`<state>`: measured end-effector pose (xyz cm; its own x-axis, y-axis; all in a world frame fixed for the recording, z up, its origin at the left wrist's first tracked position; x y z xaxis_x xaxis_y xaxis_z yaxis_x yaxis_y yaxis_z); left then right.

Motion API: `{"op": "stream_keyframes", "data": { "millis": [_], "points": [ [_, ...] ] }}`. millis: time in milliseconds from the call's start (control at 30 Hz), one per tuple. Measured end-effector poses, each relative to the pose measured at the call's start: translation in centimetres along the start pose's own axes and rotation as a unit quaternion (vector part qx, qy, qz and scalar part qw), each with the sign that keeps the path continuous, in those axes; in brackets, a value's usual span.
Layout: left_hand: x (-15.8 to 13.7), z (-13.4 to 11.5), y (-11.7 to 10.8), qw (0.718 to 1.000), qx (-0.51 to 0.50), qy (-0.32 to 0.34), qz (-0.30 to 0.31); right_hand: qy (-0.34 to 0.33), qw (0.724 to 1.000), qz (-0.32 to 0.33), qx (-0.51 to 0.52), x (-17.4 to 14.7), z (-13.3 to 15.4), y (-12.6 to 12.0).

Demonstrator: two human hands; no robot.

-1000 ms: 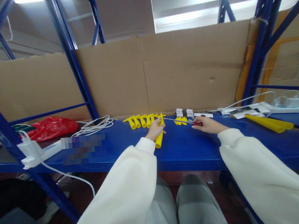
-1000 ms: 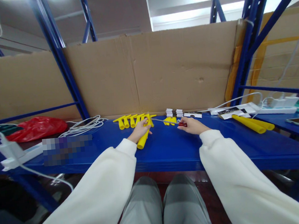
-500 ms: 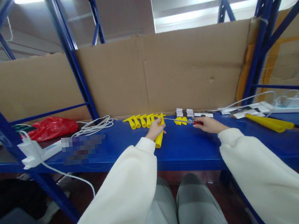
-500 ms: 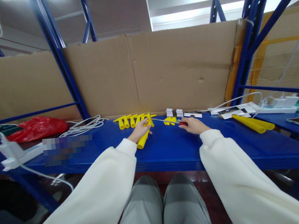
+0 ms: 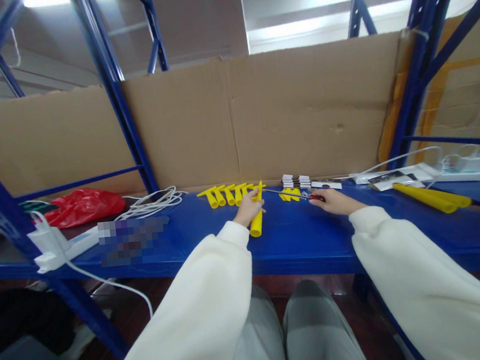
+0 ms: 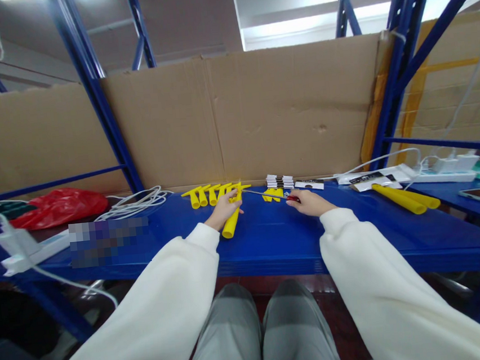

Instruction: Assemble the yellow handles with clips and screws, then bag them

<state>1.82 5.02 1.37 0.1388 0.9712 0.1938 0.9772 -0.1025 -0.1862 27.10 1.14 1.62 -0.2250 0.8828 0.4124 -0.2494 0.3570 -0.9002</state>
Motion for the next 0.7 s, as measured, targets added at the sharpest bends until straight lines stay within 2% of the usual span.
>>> {"op": "stream_keyframes", "data": {
  "millis": [233,467,700],
  "points": [
    [0.0,0.0,0.1,1.000,0.008,0.004,0.011,0.004,0.998,-0.059,-0.002,-0.1,-0.9,-0.5],
    [-0.3,-0.4,0.2,1.000,-0.011,0.013,0.024,-0.009,0.999,-0.053,-0.005,-0.4,0.1,-1.3],
    [-0.2,-0.4,0.2,0.999,-0.013,0.014,0.025,-0.019,0.998,-0.054,-0.012,-0.2,-0.1,-1.0]
  ]
}}
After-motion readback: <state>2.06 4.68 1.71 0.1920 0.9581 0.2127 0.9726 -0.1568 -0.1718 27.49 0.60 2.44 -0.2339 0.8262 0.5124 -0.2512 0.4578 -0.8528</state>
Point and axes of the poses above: each hand's wrist, its own x-axis towards the middle knuckle, its own y-axis out of the palm, z = x × y, the point moved 6 cm from there along x, towards the middle knuckle, and after that the axes turned 5 degrees about -x, right-handed, at the moved point
